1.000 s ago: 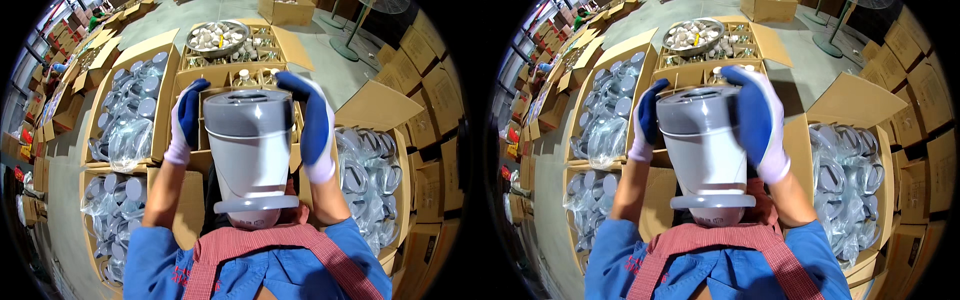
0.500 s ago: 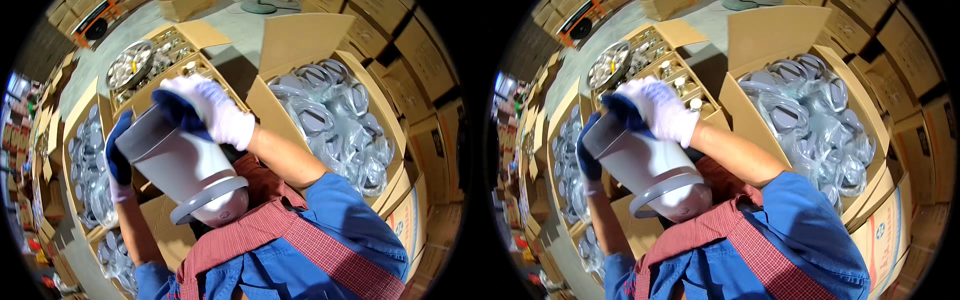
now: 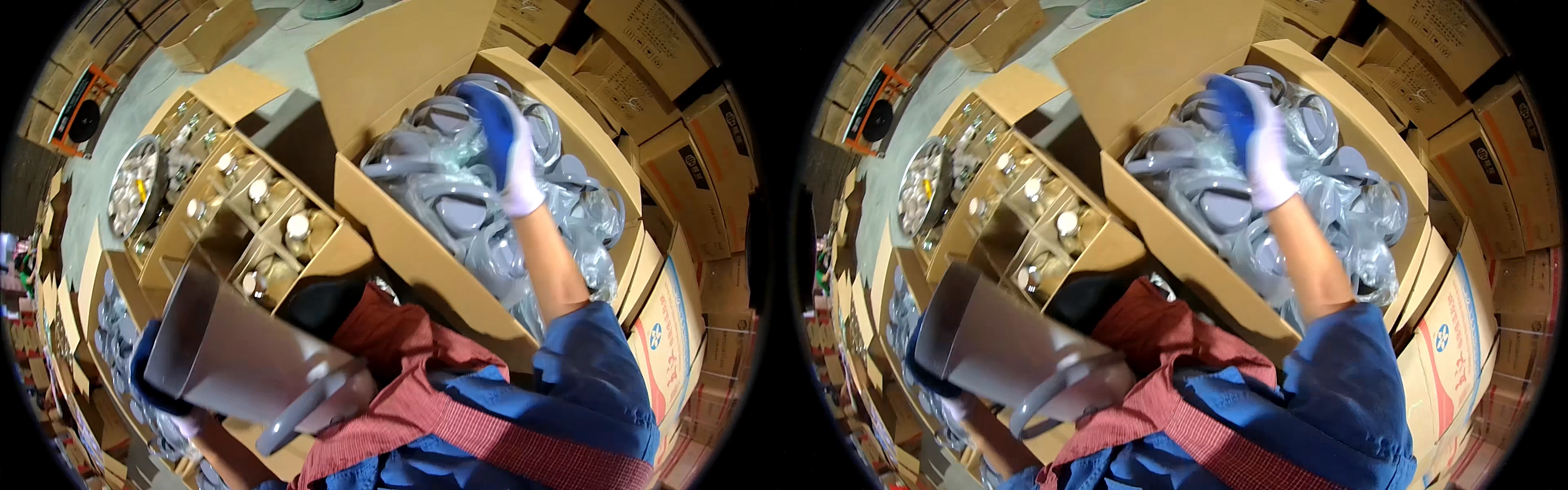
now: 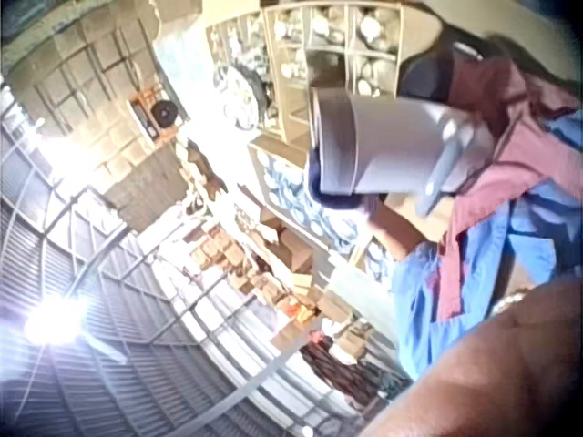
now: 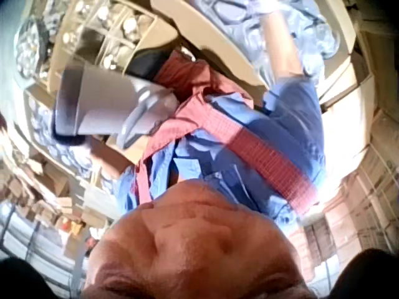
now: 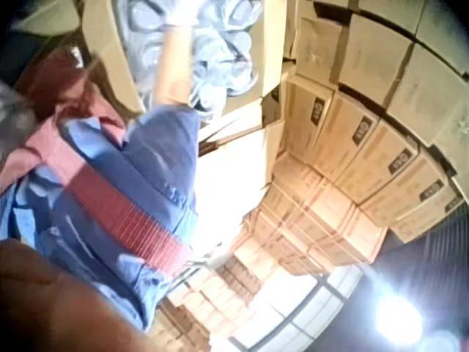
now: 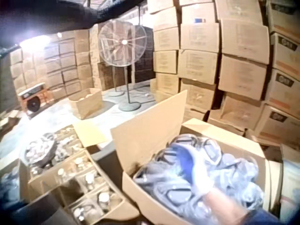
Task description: The person assembles white plastic containers by attaching lids and placing them into cardboard boxes. They also handle small glass jars and plastic-wrapped lids, organizing them within the boxes.
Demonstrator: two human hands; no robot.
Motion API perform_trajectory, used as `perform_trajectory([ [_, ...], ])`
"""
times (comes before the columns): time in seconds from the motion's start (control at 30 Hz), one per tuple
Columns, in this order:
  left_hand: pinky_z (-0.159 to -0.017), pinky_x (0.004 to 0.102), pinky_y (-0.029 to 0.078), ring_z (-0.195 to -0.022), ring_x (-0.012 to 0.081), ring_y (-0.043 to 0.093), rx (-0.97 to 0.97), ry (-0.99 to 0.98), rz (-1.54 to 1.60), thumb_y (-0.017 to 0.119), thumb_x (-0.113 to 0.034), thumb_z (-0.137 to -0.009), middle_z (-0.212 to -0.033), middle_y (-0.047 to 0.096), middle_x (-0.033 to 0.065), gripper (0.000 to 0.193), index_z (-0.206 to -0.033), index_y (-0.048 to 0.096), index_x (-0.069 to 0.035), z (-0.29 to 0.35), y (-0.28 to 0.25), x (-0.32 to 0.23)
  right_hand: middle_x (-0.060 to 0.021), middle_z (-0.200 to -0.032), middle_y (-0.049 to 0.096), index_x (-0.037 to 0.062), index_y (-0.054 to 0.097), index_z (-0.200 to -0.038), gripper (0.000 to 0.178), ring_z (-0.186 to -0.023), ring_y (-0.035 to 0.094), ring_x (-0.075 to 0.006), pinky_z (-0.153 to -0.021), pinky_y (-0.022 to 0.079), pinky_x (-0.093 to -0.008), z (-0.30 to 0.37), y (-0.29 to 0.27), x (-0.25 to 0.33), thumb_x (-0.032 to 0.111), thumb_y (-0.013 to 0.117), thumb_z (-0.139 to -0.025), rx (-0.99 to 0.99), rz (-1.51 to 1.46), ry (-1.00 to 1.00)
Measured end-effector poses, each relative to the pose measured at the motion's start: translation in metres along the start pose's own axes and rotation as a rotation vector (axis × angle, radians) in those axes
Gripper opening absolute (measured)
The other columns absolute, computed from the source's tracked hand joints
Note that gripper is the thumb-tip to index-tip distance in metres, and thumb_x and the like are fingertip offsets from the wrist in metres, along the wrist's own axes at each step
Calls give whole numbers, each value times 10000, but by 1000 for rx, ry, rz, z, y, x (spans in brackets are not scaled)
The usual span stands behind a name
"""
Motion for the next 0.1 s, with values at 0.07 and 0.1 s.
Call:
perform_trajectory([
  [0.07,-899,415,524,-994,278,658,-65,8,15,682,-244,-881,-1123,679,187,374,-1099,651,58,-10,20,-5,-140,-1114,690,-30,633,-1180,306,-963,671,-234,-910,521,-341,-36,-149,-92,173,547,-968,-169,720,222],
  [0.1,-899,415,524,-994,278,658,-42,8,30,682,-244,-881,-1123,679,187,374,-1099,651,58,-18,36,4,-113,-1017,707,18,678,-1097,252,-867,663,-217,-778,528,-343,-37,-217,-181,203,588,-951,-317,115,352],
])
Point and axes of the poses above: each hand's wrist, its own z-axis away from the middle knuckle, its own y-axis out of the palm, x = y × z, the point moved 10 cm from there along -z, towards the middle knuckle
